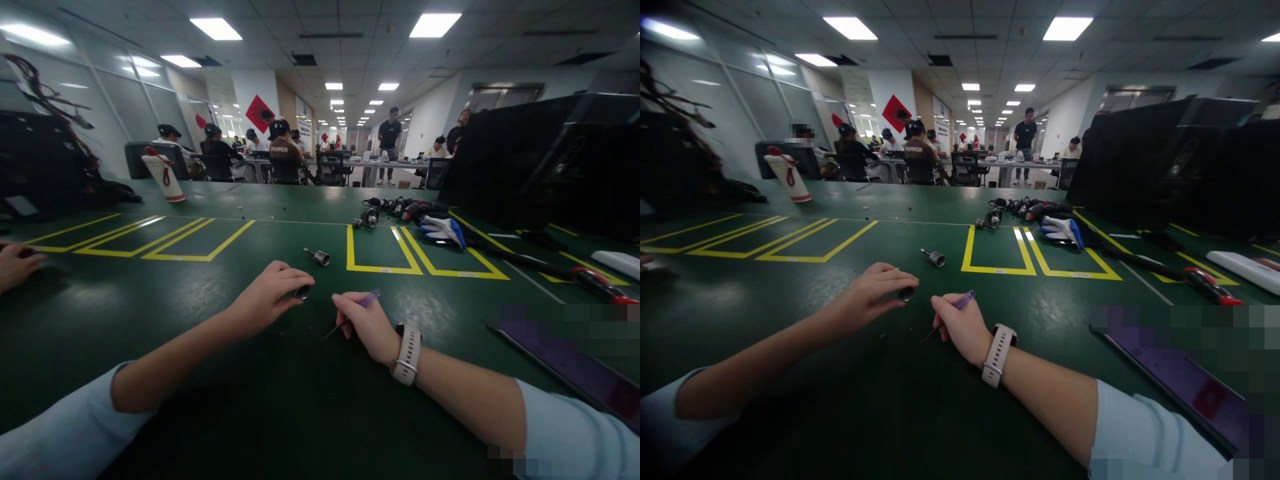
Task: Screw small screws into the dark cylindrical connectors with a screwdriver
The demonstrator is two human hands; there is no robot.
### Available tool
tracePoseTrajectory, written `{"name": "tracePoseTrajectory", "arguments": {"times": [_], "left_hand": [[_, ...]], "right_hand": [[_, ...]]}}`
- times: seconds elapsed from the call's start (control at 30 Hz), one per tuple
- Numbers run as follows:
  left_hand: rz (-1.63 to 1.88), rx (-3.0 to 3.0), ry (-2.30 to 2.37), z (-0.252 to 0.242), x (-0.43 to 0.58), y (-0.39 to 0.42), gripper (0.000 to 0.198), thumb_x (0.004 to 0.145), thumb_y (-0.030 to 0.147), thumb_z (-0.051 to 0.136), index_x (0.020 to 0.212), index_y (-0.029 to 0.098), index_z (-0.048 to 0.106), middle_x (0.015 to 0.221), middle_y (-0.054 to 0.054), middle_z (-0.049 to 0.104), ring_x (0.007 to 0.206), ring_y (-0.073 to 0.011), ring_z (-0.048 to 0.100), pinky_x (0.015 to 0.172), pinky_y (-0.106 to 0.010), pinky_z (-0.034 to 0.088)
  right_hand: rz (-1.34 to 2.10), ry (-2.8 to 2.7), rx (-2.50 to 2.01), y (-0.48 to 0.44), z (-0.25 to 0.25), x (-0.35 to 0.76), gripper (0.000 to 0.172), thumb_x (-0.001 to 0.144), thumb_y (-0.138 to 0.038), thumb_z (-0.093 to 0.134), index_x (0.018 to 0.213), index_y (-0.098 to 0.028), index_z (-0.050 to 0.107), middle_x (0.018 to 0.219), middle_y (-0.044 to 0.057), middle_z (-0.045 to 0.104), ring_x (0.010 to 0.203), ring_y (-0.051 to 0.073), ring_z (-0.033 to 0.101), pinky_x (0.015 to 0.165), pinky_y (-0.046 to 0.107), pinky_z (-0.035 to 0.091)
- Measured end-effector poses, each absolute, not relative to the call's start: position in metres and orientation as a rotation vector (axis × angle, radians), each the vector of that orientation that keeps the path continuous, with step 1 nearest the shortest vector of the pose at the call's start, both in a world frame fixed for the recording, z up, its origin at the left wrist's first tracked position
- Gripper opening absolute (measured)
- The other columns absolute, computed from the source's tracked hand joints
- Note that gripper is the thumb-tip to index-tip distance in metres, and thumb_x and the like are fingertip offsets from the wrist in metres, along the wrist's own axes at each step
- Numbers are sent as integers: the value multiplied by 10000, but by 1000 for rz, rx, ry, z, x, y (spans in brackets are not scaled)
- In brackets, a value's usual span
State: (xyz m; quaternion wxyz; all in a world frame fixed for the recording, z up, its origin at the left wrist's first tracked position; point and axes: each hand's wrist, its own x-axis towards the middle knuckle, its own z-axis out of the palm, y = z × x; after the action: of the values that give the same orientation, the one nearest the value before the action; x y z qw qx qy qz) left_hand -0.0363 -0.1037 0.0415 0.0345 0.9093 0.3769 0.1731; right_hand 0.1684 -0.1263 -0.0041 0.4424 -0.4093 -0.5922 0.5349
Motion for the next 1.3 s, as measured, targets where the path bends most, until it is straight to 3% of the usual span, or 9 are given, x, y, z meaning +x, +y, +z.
{"name": "tracePoseTrajectory", "arguments": {"times": [0.13,0.33,0.47,0.73,1.07,1.3], "left_hand": [[755,2369,1232,30,-30,-104,353,779,233,539,1129,189,549,1146,-81,588,982,-202,569,762,-338,493],[973,1718,1208,21,-14,-114,453,669,178,627,1116,160,558,1109,-65,636,1004,-196,598,894,-362,471],[993,1507,1239,25,-9,-121,465,671,169,639,1130,156,562,1033,-61,676,973,-197,619,909,-357,465],[980,1396,1331,33,-2,-130,419,706,163,604,1123,138,579,985,-84,693,909,-214,646,814,-348,515],[1076,1458,1308,28,0,-135,373,655,227,651,1015,131,636,934,-79,707,880,-216,656,815,-345,522],[1162,1434,1350,26,3,-134,264,610,207,677,865,138,678,831,-43,723,806,-207,670,796,-332,540]], "right_hand": [[1254,-1488,-1106,-131,2,169,390,796,-400,497,469,-187,491,354,-55,405,324,78,381,361,216,244],[1256,-1391,-1160,-131,1,168,395,804,-404,486,476,-184,497,366,-50,415,341,83,394,385,223,270],[1353,-1262,-1021,-129,-3,167,382,794,-429,511,506,-177,522,413,-43,451,380,85,414,424,230,300],[1111,-1429,-859,-134,5,172,311,846,-396,469,654,-192,603,602,-8,579,626,138,539,656,286,396],[703,-1816,-875,-143,8,168,204,869,-307,450,743,-216,581,726,13,558,667,145,504,617,288,388],[562,-1909,-809,-146,5,164,212,869,-289,443,700,-211,545,689,10,531,653,146,482,607,291,365]]}}
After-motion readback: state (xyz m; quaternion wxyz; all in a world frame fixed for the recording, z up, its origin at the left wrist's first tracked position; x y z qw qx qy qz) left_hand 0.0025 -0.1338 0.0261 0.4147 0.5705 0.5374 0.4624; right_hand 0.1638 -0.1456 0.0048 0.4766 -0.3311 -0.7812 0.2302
